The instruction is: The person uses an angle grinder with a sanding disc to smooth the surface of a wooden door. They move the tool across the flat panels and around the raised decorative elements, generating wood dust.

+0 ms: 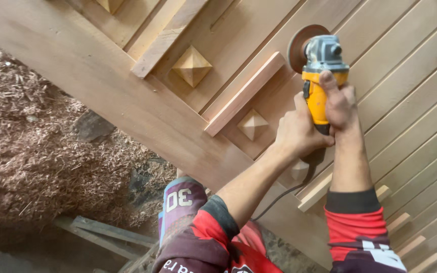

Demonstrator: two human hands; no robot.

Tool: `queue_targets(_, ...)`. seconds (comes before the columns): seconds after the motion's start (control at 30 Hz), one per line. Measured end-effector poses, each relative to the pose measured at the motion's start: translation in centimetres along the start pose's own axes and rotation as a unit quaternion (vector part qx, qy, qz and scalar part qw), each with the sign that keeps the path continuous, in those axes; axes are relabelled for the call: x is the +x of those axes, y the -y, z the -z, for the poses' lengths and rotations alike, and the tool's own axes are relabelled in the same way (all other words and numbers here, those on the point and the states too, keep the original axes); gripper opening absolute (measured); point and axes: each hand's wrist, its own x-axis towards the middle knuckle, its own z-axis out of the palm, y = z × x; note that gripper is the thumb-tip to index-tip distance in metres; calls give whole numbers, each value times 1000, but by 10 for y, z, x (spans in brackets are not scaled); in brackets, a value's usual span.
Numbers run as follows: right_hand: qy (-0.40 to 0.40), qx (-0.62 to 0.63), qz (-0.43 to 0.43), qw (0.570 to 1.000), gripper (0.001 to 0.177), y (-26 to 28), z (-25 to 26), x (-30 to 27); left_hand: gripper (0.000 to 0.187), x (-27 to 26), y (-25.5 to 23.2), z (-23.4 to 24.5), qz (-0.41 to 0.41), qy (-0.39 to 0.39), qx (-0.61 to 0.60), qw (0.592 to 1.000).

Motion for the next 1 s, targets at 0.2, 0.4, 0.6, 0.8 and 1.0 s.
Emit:
queue_targets(0.2,39,11,40,998,56,5,-25,-63,113,-71,14,-6,-15,-36,-24,999)
queue_targets(0.4,51,26,-9,998,50,-8,-51,-129,107,-149,20,2,19,-66,-28,997)
queue_targets(0.6,69,10,-38,997,46,-26,-62,-160,120,-188,23,13,81,-49,-11,995)
queue_targets(0.8,38,24,-50,998,47,-13,-90,-149,122,-178,28,50,52,-9,-42,998)
queue_targets(1.0,44,25,-58,997,53,1,-149,-100,120,-145,41,126,44,-20,-67,997)
